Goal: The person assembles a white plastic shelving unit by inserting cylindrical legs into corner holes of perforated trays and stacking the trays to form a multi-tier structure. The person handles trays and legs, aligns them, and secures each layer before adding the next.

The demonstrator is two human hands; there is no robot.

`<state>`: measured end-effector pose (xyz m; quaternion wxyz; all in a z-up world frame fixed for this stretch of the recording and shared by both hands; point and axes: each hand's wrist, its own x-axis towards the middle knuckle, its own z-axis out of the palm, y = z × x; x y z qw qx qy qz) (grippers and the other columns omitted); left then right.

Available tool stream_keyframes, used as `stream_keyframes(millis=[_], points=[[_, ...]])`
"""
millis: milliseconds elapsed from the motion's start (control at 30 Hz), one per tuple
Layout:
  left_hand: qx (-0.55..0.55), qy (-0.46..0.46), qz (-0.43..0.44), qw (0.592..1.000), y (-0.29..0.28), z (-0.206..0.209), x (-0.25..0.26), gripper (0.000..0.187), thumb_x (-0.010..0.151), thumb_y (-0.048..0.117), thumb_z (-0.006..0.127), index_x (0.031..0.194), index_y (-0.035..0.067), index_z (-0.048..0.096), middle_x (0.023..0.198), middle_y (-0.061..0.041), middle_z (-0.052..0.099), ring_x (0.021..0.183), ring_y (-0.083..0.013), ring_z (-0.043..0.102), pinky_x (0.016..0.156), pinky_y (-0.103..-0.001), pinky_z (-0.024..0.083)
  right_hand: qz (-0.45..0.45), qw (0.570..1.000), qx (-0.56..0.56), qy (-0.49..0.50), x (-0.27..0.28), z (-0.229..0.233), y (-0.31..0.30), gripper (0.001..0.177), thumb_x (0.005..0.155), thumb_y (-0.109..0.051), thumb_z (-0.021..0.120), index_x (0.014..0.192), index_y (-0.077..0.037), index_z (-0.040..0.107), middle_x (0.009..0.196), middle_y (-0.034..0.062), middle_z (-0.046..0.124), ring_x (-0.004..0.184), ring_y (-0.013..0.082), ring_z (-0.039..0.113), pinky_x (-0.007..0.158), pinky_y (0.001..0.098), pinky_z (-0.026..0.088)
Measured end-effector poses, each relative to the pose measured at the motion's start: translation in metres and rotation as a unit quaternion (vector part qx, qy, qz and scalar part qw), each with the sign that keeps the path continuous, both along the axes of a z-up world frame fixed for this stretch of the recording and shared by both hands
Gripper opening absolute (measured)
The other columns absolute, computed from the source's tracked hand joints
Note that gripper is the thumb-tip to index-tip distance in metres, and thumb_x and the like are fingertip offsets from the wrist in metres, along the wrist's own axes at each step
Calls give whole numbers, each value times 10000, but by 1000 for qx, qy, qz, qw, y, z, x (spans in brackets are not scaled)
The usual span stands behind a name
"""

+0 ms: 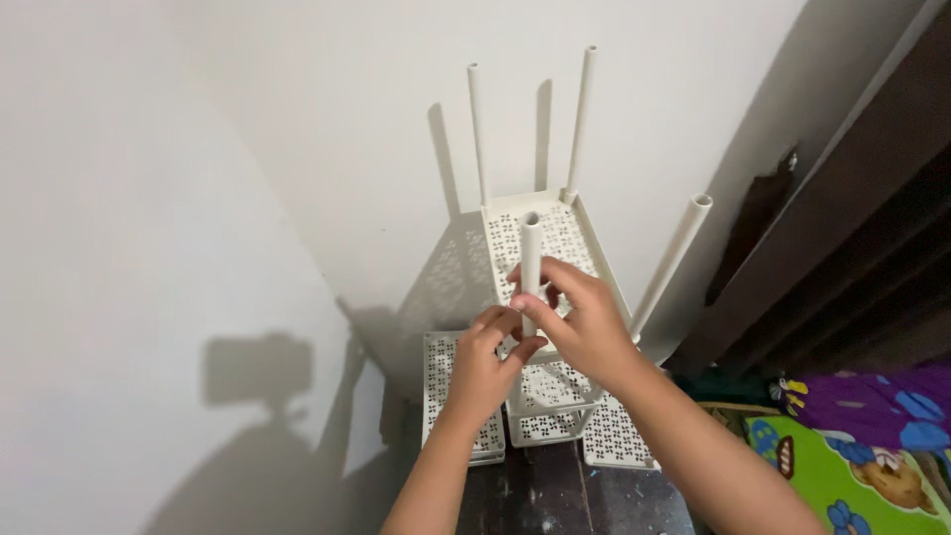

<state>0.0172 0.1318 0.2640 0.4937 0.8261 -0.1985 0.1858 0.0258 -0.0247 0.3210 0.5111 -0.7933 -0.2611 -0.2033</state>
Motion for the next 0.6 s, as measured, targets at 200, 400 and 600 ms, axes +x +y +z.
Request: stream_keyframes(millis=[200,400,600], points=[[-58,-20,-28,998,12,-16,8,246,829,117,798,1032,3,716,942,-107,720,855,-240,709,788,-372,545,62,994,73,55,12,-11,5,229,994,-135,621,1183,-8,644,988,84,760,981,170,752,875,332,602],[-77,-2,-4,997,10,-36,12,269,826,111,792,1066,9,725,968,-110,753,886,-227,738,803,-360,555,91,992,52,75,19,-13,-4,201,1019,-154,590,1159,-13,622,1008,92,751,1009,177,761,889,341,616],[-31,-47,25,998,9,-50,15,221,818,146,832,975,15,747,957,-113,765,959,-303,711,868,-427,518,114,991,-19,69,21,-6,-1,225,1007,-192,606,1144,-17,645,1006,96,769,1019,198,777,900,355,621]])
